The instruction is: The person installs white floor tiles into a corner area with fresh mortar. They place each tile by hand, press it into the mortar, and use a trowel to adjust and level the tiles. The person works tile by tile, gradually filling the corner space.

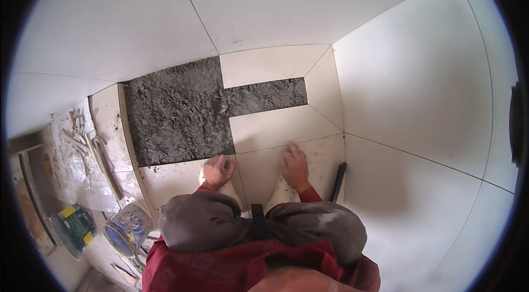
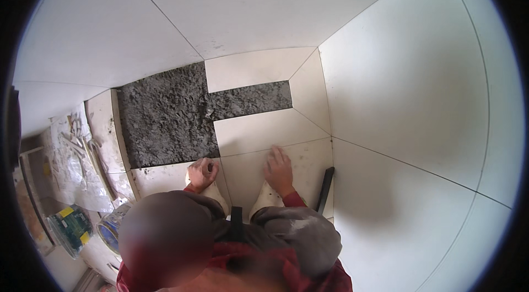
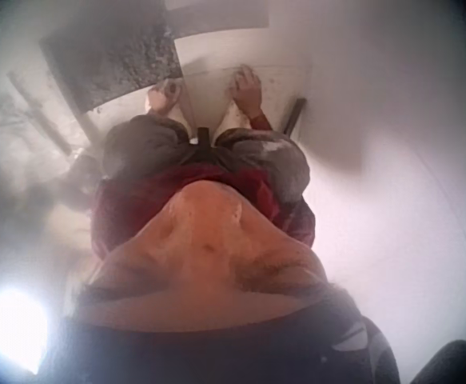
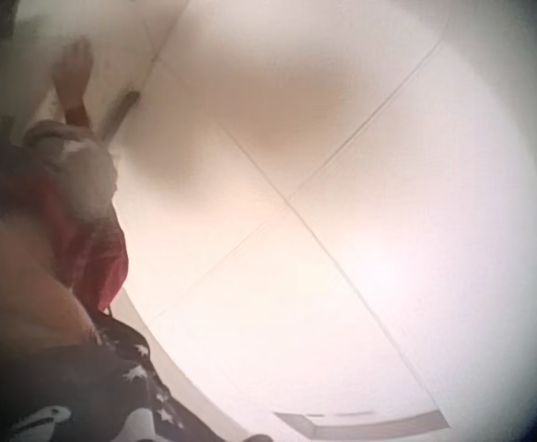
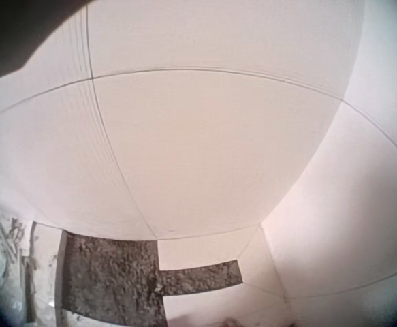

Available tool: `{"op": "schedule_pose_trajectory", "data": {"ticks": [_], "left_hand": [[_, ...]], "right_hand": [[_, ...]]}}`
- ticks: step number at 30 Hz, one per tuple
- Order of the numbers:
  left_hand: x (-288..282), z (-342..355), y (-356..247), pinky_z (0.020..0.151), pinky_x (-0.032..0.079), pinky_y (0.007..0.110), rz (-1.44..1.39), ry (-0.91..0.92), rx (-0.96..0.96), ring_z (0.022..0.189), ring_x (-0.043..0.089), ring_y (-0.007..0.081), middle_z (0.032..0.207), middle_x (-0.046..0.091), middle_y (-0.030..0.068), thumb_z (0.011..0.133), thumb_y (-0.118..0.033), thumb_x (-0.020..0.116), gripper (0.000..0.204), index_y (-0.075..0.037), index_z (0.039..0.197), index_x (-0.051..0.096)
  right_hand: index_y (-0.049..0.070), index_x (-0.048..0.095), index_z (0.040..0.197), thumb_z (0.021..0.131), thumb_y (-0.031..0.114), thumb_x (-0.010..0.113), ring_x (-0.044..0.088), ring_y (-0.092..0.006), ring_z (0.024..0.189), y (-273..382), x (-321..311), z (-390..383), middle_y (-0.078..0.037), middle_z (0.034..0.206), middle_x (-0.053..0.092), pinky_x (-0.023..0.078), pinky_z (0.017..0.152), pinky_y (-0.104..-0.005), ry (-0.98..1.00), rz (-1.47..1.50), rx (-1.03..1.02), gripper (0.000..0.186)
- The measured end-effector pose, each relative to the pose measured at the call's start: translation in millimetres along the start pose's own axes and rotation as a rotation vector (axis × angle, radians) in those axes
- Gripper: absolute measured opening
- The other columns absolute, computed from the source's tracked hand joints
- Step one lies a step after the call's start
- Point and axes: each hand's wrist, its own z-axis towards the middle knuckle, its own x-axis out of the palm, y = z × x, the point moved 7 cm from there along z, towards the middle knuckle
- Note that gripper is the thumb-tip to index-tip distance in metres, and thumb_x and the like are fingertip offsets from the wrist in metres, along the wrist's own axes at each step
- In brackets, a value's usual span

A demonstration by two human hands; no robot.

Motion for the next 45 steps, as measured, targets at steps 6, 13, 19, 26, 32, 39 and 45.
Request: {"op": "schedule_pose_trajectory", "data": {"ticks": [6,13,19,26,32,39,45], "left_hand": [[3,13,15,0.058,0.053,0.041,-0.287,0.097,-0.282,0.064,0.067,0.0326,0.073,0.068,0.0127,0.09,-0.027,0.073,0.024,-0.006,0.082,0.065],[-138,135,-21,0.057,0.049,0.033,-0.555,-0.005,-0.078,0.059,0.061,0.0204,0.076,0.067,0.0116,0.092,-0.021,0.072,0.019,-0.003,0.094,0.07],[-246,188,-110,0.058,0.051,0.034,-0.274,0.05,0.407,0.066,0.064,0.0225,0.077,0.065,0.0087,0.085,-0.019,0.075,0.015,-0.006,0.089,0.068],[-197,94,-242,0.068,0.049,0.034,-0.132,0.561,0.865,0.075,0.061,0.0223,0.076,0.057,0.0044,0.08,-0.022,0.065,0.012,-0.01,0.08,0.064],[-86,44,-236,0.069,0.049,0.042,0.044,0.767,0.807,0.08,0.066,0.0244,0.084,0.069,0.0054,0.083,-0.025,0.064,0.017,-0.011,0.081,0.073],[-53,7,-205,0.075,0.049,0.045,0.277,1.169,0.815,0.085,0.067,0.0268,0.087,0.072,0.0086,0.083,-0.024,0.063,0.022,-0.007,0.089,0.076],[-56,-11,-211,0.078,0.051,0.046,0.173,1.115,0.889,0.083,0.068,0.0289,0.085,0.073,0.0094,0.085,-0.025,0.062,0.024,-0.007,0.09,0.077]], "right_hand": [[0.003,0.067,0.104,0.088,0.019,0.064,0.064,-0.0359,0.11,-1,-30,29,-0.018,0.121,0.065,0.052,0.089,-0.0469,0.313,-0.105,-0.164,0.023],[0.008,0.064,0.092,0.09,0.016,0.06,0.071,-0.0328,0.075,57,-140,113,-0.013,0.08,0.07,0.055,0.062,-0.0473,0.69,-0.558,-0.354,0.009],[0.009,0.067,0.089,0.093,0.019,0.06,0.071,-0.0339,0.077,95,-143,177,-0.014,0.081,0.072,0.055,0.068,-0.0484,0.799,-0.577,-0.497,0.013],[0.007,0.07,0.085,0.087,0.021,0.065,0.072,-0.0347,0.079,96,-47,161,-0.013,0.086,0.073,0.056,0.069,-0.048,0.865,-0.358,-0.836,0.015],[0.007,0.071,0.085,0.085,0.023,0.064,0.072,-0.0366,0.082,88,7,69,-0.016,0.086,0.072,0.056,0.07,-0.0498,1.132,-0.141,-0.749,0.017],[0.005,0.069,0.088,0.089,0.029,0.061,0.07,-0.0377,0.08,37,-1,11,-0.017,0.084,0.071,0.055,0.072,-0.0502,1.168,-0.043,-0.568,0.025],[0.008,0.064,0.084,0.091,0.027,0.061,0.066,-0.032,0.08,5,-28,13,-0.012,0.081,0.065,0.053,0.072,-0.0468,0.859,-0.024,-0.564,0.021]]}}
